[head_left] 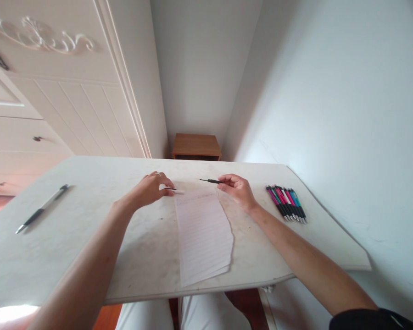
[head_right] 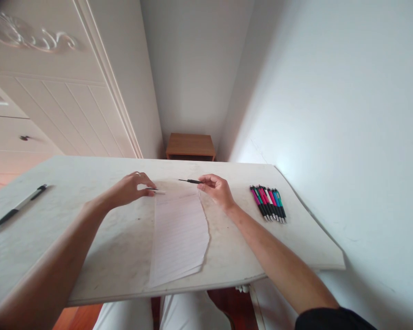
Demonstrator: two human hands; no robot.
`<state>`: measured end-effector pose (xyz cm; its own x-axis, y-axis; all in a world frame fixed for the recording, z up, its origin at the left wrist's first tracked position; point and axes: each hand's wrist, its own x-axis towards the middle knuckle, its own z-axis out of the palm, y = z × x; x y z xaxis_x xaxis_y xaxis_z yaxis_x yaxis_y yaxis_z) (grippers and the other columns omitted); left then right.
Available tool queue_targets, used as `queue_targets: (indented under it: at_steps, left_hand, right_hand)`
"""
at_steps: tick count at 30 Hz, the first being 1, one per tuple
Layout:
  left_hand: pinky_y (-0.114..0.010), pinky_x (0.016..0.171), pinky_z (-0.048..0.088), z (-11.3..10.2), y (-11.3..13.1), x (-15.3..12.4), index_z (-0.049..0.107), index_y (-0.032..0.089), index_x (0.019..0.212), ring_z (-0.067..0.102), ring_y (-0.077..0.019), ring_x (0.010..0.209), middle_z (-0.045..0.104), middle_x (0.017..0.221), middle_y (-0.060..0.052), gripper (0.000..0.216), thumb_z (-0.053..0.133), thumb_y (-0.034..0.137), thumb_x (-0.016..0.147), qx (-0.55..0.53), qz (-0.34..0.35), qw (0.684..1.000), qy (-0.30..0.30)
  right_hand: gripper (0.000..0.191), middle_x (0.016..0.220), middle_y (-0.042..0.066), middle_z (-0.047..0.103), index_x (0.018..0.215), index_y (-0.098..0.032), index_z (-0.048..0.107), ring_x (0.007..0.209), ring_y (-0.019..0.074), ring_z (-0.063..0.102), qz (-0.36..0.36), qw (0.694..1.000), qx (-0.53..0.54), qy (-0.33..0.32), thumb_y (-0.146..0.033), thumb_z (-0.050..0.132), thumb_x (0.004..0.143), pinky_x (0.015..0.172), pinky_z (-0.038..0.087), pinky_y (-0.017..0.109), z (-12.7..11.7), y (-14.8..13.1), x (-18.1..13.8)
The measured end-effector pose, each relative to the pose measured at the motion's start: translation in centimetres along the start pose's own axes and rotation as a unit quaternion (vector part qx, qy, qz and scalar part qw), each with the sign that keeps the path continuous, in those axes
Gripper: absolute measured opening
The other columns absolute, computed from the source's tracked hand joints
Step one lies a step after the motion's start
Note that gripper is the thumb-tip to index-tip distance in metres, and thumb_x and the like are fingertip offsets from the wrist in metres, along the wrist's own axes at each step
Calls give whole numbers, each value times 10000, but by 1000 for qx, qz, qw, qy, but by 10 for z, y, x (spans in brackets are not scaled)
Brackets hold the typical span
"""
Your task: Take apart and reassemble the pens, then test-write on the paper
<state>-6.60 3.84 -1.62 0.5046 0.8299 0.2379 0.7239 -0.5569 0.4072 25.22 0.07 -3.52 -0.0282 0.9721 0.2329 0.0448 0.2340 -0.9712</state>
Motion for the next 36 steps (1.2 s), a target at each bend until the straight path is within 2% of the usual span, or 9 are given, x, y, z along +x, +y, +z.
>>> queue_targets:
  at_steps: [4,8,12,16,23,36]
  left_hand:
    - [-347,765,497,-3,12,4,746,260,746,647,-240,800,734,820,-38,210,626,426,794,-60,-14,998,26]
    - [-292,699,499,-5,27,7,725,218,787,642,-193,714,742,819,-32,314,562,481,842,-148,-64,985,64]
    - [-281,708,494,-2,38,8,713,195,808,654,-200,766,741,823,-33,336,562,494,833,-192,-72,978,41]
    - [-293,760,497,0,42,9,717,190,847,662,-213,815,745,879,-44,332,591,493,802,-202,-74,976,15]
    - [-313,809,498,1,45,9,722,195,871,657,-217,852,747,929,-46,331,575,485,810,-199,-67,977,24]
    - [-312,822,512,4,42,8,736,206,885,669,-217,878,752,970,-44,321,595,486,818,-194,-58,979,27]
  right_hand:
    - [371,852,45,715,903,-188,722,768,174,652,-14,1000,-22,10,-412,840,632,760,543,335,-3,-4,1]
    - [365,905,45,714,945,-197,712,790,167,657,-46,998,-29,38,-403,822,664,781,545,328,-9,-12,1]
    - [348,913,52,718,948,-194,709,785,170,667,-62,996,-33,47,-395,812,683,777,551,328,-14,-18,1]
    - [285,899,46,721,921,-192,720,768,159,659,-85,993,-72,31,-386,787,724,745,542,303,-15,-18,0]
    - [200,872,43,707,872,-204,738,769,162,641,-140,979,-146,-8,-374,753,767,692,524,288,-10,-23,-4]
    - [204,870,54,704,876,-201,745,736,152,627,-162,972,-166,-21,-386,741,789,673,520,285,-9,-23,-5]
